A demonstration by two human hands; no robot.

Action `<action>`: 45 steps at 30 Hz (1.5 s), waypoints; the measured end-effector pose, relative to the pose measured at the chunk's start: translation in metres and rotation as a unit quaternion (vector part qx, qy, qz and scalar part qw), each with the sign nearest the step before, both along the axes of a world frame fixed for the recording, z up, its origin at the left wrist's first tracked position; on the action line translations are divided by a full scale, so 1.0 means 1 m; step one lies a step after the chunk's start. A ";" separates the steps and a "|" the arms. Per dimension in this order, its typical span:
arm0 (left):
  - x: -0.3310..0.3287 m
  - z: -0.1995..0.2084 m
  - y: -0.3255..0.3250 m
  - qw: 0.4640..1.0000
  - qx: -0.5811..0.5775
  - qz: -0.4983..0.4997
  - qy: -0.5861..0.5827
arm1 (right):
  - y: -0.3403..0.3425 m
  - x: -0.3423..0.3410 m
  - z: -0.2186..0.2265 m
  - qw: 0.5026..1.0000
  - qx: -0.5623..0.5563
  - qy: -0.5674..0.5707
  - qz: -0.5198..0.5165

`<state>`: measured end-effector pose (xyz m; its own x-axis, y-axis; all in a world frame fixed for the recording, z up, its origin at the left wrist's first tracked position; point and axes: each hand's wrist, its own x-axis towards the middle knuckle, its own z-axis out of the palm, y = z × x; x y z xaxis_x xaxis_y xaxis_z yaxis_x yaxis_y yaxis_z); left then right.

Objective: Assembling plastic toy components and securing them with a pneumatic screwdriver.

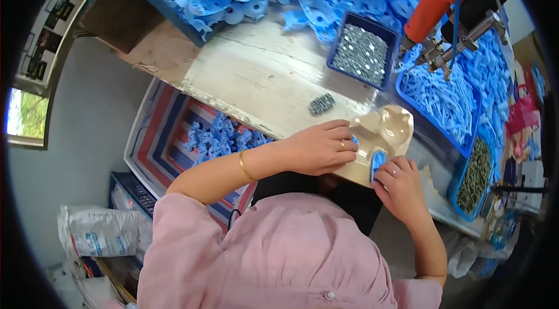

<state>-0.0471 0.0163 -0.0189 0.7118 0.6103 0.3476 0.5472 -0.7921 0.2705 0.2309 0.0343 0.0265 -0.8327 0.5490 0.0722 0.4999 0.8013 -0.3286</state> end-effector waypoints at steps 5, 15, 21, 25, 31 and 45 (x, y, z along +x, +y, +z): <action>-0.075 0.007 0.060 0.956 0.074 0.230 -0.168 | 0.005 -0.002 0.018 0.996 -0.061 0.051 -0.043; -0.242 0.036 0.131 0.755 0.303 0.456 0.362 | 0.012 -0.003 0.003 0.988 -0.102 0.097 -0.057; -0.181 0.049 0.090 0.820 0.326 0.470 -0.034 | 0.007 -0.015 0.012 0.967 -0.143 0.183 -0.110; -0.089 0.032 0.035 0.786 -0.037 0.299 -0.540 | 0.020 -0.041 -0.003 0.884 -0.338 0.244 -0.213; 0.010 -0.013 -0.054 0.616 -0.312 0.071 -0.720 | 0.033 -0.103 0.000 0.588 -0.592 0.515 -0.195; -0.030 0.000 -0.042 0.915 -0.119 0.255 -0.288 | 0.006 -0.046 0.056 0.980 0.145 0.133 -0.020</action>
<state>-0.0775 -0.0259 -0.0191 0.0539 0.9191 0.3903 0.5418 -0.3552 0.7618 0.1846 0.0400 0.0821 -0.7413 0.5059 0.4411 0.4609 0.8614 -0.2133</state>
